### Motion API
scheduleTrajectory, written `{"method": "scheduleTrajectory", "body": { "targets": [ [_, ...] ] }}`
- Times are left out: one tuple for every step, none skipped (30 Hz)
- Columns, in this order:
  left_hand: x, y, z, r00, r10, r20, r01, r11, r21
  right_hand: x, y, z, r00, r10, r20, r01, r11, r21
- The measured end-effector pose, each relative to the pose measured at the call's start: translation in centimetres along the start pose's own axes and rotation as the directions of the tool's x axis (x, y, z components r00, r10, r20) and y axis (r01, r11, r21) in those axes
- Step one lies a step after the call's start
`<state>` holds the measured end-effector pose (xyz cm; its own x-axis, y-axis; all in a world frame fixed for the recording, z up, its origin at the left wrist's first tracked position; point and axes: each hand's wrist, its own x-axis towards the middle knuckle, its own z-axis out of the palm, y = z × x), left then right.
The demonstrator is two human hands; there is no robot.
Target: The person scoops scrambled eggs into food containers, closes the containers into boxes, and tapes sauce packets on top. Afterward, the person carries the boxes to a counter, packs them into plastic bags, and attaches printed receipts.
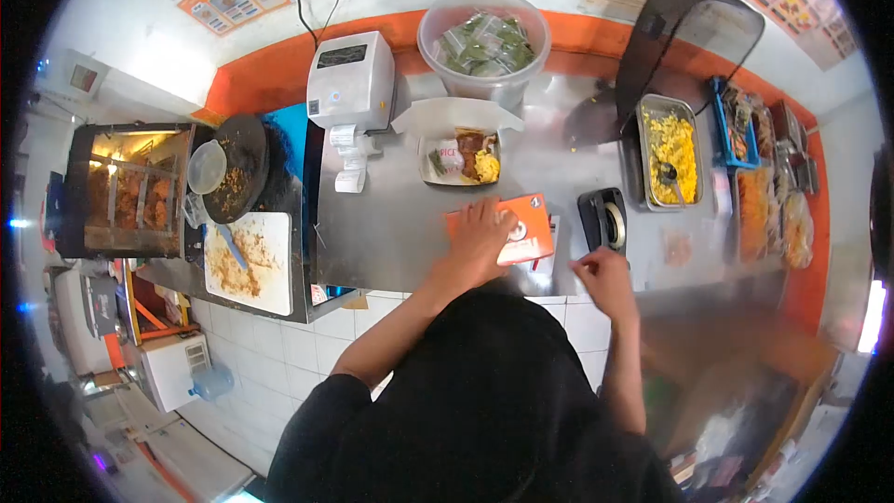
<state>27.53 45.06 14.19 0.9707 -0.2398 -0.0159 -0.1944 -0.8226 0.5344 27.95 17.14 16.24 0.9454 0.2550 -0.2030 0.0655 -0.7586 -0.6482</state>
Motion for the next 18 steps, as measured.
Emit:
{"method": "scheduleTrajectory", "body": {
  "targets": [
    [0.0,-0.9,0.1,0.995,0.100,0.001,-0.100,0.994,-0.032,1.0,-1.6,-1.5,0.996,0.079,-0.031,-0.076,0.993,0.088],
    [0.3,-1.9,-0.2,0.979,0.206,0.000,-0.205,0.977,-0.060,2.5,-2.9,-2.8,0.997,0.077,-0.031,-0.074,0.994,0.080],
    [0.9,-2.5,-2.1,0.988,0.149,0.034,-0.141,0.974,-0.176,4.2,-4.3,-3.8,0.997,0.025,-0.078,-0.017,0.995,0.101],
    [1.7,-5.2,-2.0,0.991,0.073,-0.108,-0.096,0.969,-0.226,6.0,-5.3,-4.5,0.992,-0.021,-0.121,0.035,0.992,0.120],
    [2.7,-8.1,-2.1,0.970,-0.013,-0.244,-0.058,0.958,-0.281,8.2,-6.7,-4.5,0.988,-0.070,-0.140,0.089,0.987,0.133],
    [4.4,-10.3,-3.6,0.916,-0.104,-0.388,-0.008,0.961,-0.277,10.7,-8.2,-4.2,0.980,-0.119,-0.157,0.141,0.979,0.144],
    [6.2,-12.3,-5.0,0.833,-0.190,-0.520,0.044,0.959,-0.280,13.4,-9.1,-3.3,0.966,-0.214,-0.147,0.231,0.967,0.104],
    [7.6,-14.1,-5.6,0.834,-0.196,-0.516,0.048,0.957,-0.287,16.3,-9.3,-2.0,0.942,-0.309,-0.132,0.319,0.945,0.066],
    [8.8,-16.0,-5.8,0.810,-0.177,-0.559,0.072,0.976,-0.203,19.5,-8.8,0.3,0.901,-0.405,-0.156,0.413,0.910,0.023],
    [9.4,-17.5,-5.8,0.785,-0.155,-0.600,0.102,0.987,-0.121,22.3,-7.9,2.7,0.850,-0.498,-0.173,0.502,0.865,-0.023],
    [9.4,-18.5,-6.1,0.785,-0.168,-0.596,0.111,0.985,-0.131,24.2,-7.2,4.4,0.854,-0.496,-0.159,0.499,0.866,-0.023],
    [9.2,-19.4,-6.4,0.911,-0.205,-0.357,0.122,0.963,-0.242,25.6,-7.2,5.8,0.875,-0.479,-0.069,0.484,0.872,0.077],
    [9.0,-20.2,-6.4,0.975,-0.203,-0.092,0.160,0.925,-0.344,26.6,-6.9,6.8,0.885,-0.465,0.023,0.455,0.873,0.176],
    [8.0,-20.5,-5.9,0.973,-0.215,-0.080,0.174,0.920,-0.351,26.9,-6.1,7.2,0.888,-0.458,0.038,0.444,0.877,0.182],
    [6.4,-20.4,-5.2,0.982,-0.188,-0.014,0.177,0.943,-0.283,26.7,-6.1,6.9,0.856,-0.418,0.303,0.420,0.905,0.065],
    [5.6,-20.7,-4.6,0.985,-0.166,0.052,0.174,0.961,-0.216,26.5,-5.8,7.0,0.773,-0.326,0.544,0.422,0.905,-0.058],
    [5.5,-21.2,-3.0,0.981,-0.183,0.062,0.193,0.955,-0.226,26.2,-4.1,8.7,0.726,-0.273,0.632,0.459,0.876,-0.149],
    [4.9,-21.4,-0.7,0.985,-0.170,-0.014,0.164,0.965,-0.207,25.9,-3.1,10.5,0.711,-0.260,0.653,0.450,0.882,-0.139]
  ]
}}
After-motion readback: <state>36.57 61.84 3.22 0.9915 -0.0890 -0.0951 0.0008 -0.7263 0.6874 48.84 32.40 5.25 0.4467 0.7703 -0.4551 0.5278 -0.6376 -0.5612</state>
